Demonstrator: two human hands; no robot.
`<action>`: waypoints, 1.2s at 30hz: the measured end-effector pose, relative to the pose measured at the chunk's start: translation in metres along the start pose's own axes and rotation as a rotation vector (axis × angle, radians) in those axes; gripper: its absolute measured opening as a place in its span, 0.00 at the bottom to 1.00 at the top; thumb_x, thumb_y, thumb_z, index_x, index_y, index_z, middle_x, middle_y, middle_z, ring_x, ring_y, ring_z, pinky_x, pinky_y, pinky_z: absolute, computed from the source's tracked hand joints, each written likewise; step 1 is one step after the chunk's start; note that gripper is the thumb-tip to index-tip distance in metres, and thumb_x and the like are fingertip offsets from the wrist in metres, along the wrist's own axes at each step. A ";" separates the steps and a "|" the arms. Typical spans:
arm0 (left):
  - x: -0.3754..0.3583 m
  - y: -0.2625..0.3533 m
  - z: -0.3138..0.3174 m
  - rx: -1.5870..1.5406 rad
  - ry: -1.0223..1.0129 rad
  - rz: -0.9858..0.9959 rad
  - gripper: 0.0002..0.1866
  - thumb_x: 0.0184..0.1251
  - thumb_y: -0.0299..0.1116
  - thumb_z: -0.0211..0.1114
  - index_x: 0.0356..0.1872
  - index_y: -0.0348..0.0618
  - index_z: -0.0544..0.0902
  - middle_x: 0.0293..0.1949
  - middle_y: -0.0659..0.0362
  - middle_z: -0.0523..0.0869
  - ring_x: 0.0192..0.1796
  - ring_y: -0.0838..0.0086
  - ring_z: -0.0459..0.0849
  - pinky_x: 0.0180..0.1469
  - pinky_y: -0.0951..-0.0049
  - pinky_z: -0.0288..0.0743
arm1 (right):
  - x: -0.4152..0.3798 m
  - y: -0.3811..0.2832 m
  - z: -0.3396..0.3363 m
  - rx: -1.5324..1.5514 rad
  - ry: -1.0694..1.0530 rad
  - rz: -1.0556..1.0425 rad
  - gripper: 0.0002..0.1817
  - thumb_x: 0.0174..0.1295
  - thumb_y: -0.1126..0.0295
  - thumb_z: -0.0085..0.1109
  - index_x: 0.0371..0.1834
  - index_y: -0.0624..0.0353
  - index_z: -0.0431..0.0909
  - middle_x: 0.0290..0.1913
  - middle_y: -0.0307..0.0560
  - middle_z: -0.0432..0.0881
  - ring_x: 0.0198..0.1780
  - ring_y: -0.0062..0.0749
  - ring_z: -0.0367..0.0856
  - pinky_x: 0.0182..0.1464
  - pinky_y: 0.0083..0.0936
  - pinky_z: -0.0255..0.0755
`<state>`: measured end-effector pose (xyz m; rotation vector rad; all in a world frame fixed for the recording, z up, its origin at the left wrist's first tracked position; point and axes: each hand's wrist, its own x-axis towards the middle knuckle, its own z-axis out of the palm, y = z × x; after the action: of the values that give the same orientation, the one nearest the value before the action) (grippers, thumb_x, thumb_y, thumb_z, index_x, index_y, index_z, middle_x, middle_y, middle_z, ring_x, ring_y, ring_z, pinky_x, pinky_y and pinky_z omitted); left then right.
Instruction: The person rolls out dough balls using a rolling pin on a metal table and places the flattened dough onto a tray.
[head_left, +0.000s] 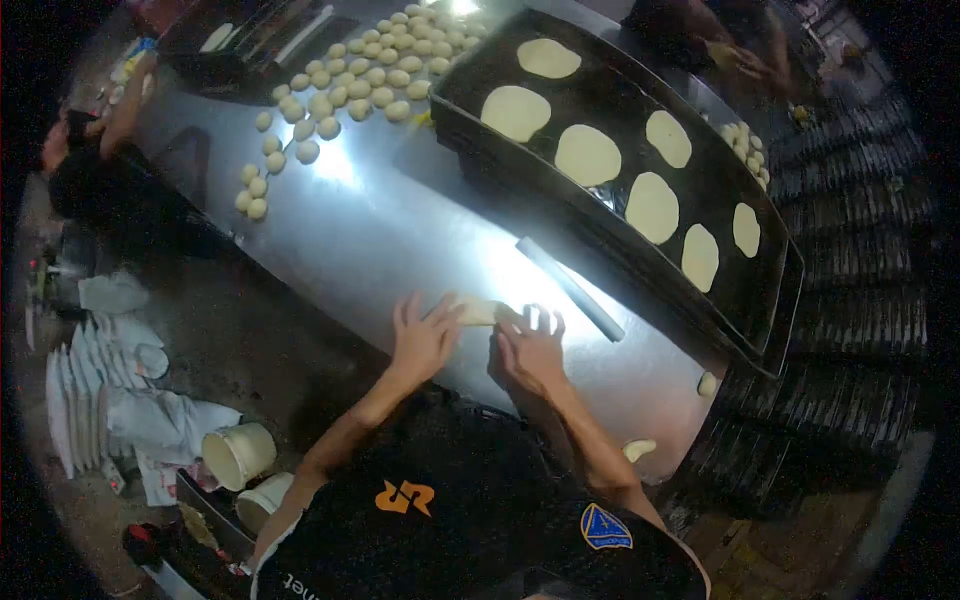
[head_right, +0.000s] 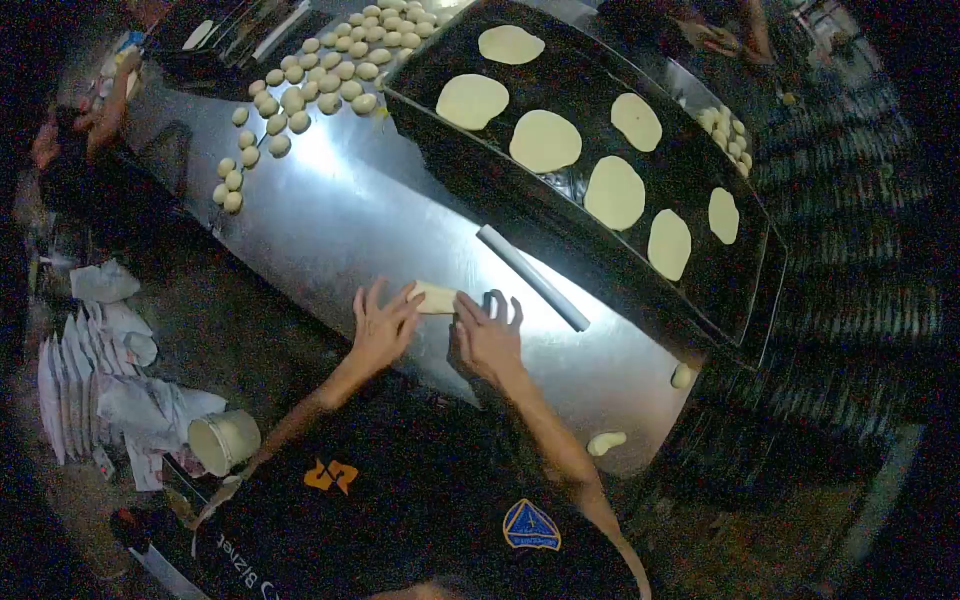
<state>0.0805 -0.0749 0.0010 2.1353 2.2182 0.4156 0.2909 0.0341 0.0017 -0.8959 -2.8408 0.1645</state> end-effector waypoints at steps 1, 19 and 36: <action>0.011 -0.007 -0.013 -0.234 -0.159 -0.167 0.24 0.76 0.44 0.55 0.66 0.45 0.76 0.73 0.56 0.69 0.75 0.46 0.53 0.75 0.37 0.41 | -0.003 0.010 -0.010 0.061 -0.121 0.087 0.26 0.70 0.57 0.51 0.69 0.51 0.71 0.69 0.53 0.70 0.68 0.53 0.65 0.68 0.62 0.55; -0.020 0.029 0.032 -0.027 0.077 -0.280 0.26 0.80 0.39 0.37 0.70 0.38 0.70 0.72 0.49 0.70 0.76 0.53 0.63 0.78 0.45 0.45 | -0.047 -0.008 0.022 0.407 0.176 0.092 0.20 0.57 0.74 0.65 0.54 0.55 0.79 0.49 0.47 0.79 0.53 0.47 0.75 0.56 0.43 0.67; 0.175 -0.058 0.032 0.162 0.371 -0.170 0.27 0.74 0.41 0.49 0.63 0.27 0.71 0.73 0.35 0.61 0.80 0.48 0.51 0.79 0.42 0.39 | 0.143 0.075 0.021 0.279 -0.221 0.352 0.19 0.75 0.57 0.41 0.54 0.55 0.78 0.40 0.62 0.81 0.37 0.59 0.82 0.43 0.50 0.75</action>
<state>0.0210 0.1017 -0.0147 2.0576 2.6935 0.6934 0.2133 0.1762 -0.0132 -1.3731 -2.7203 0.7233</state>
